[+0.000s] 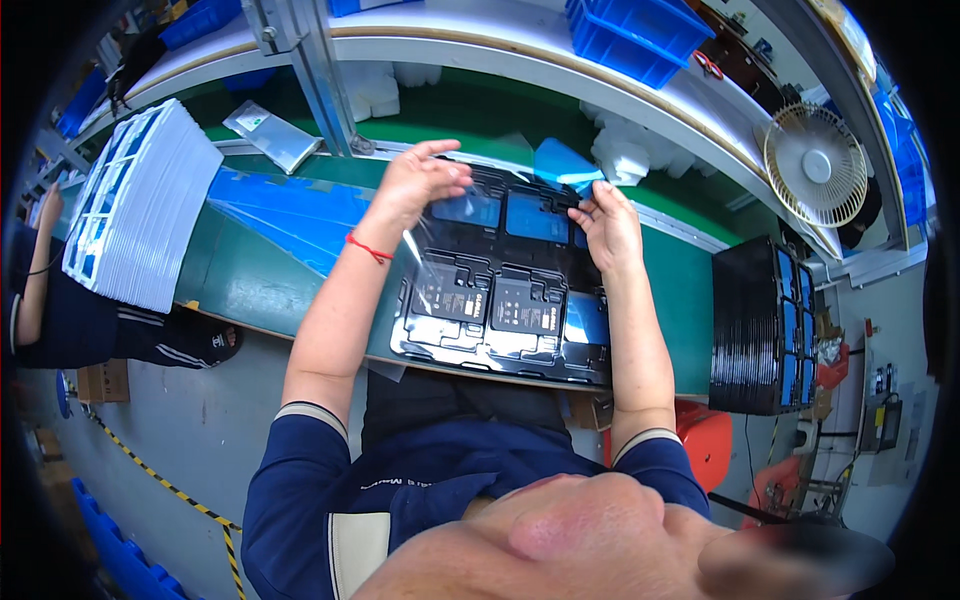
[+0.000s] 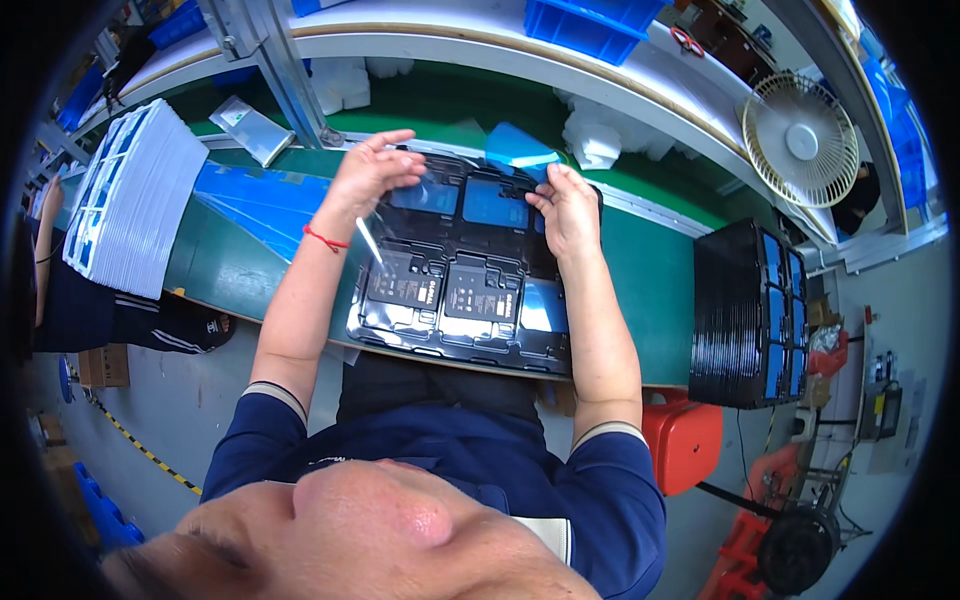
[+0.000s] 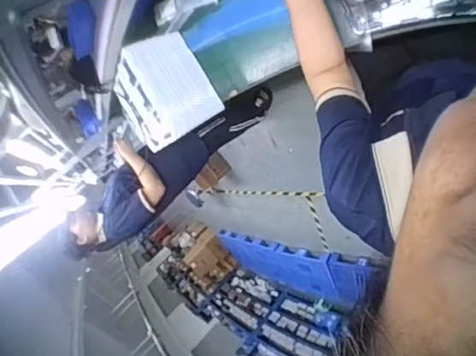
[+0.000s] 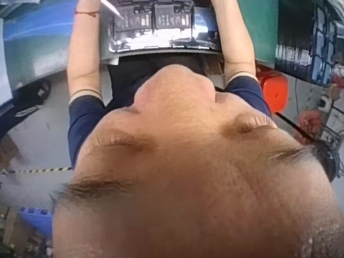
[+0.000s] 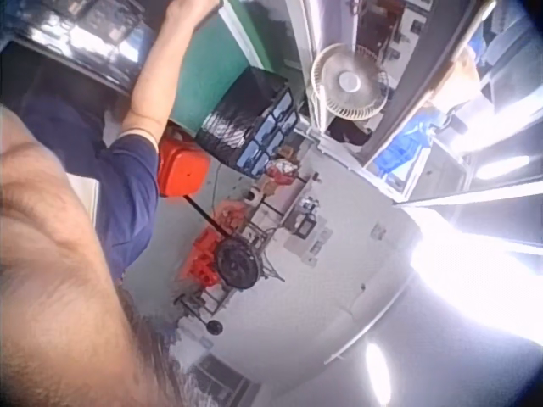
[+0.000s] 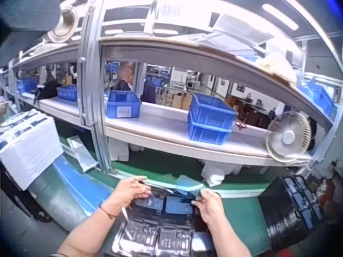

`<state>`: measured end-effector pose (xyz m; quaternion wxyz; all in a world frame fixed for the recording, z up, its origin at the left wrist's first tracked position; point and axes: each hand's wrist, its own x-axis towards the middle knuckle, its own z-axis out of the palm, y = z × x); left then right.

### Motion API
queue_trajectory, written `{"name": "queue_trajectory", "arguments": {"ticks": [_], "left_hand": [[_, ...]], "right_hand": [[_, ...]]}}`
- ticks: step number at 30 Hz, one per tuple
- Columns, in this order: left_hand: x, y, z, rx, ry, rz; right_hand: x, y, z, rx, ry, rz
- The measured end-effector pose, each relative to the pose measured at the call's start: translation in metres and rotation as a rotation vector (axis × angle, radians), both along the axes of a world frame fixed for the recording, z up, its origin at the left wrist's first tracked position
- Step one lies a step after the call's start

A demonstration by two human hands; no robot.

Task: Applying protective films to electronic components in a tray.

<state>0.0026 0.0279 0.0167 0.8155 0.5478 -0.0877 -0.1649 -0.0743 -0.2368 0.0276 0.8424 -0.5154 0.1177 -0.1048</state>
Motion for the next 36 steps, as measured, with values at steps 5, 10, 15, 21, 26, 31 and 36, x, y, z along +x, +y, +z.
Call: {"name": "queue_trajectory", "arguments": {"ticks": [5, 10, 15, 21, 26, 31, 36], "left_hand": [[0.027, 0.026, -0.019, -0.209, 0.0, 0.06], [0.005, 0.019, 0.01, -0.219, 0.166, -0.576], [-0.017, 0.005, 0.015, -0.172, 0.235, -0.447], [-0.019, -0.003, 0.013, -0.009, 0.027, -0.266], [-0.02, -0.004, 0.012, 0.141, -0.131, -0.326], [-0.025, -0.005, 0.02, 0.223, -0.062, -0.397], [-0.011, 0.007, 0.016, 0.259, -0.191, -0.352]], "right_hand": [[0.001, -0.003, 0.003, -0.125, -0.128, -0.033], [-0.013, 0.024, 0.012, -0.671, -0.357, -0.002], [-0.021, 0.041, 0.021, -1.162, -0.591, 0.121], [-0.021, 0.039, 0.01, -0.55, -0.274, 0.337], [-0.018, 0.033, 0.002, -0.246, 0.021, 0.334], [-0.023, 0.039, 0.009, -0.355, 0.078, 0.248], [-0.052, 0.021, 0.033, -0.422, 0.026, 0.127]]}}
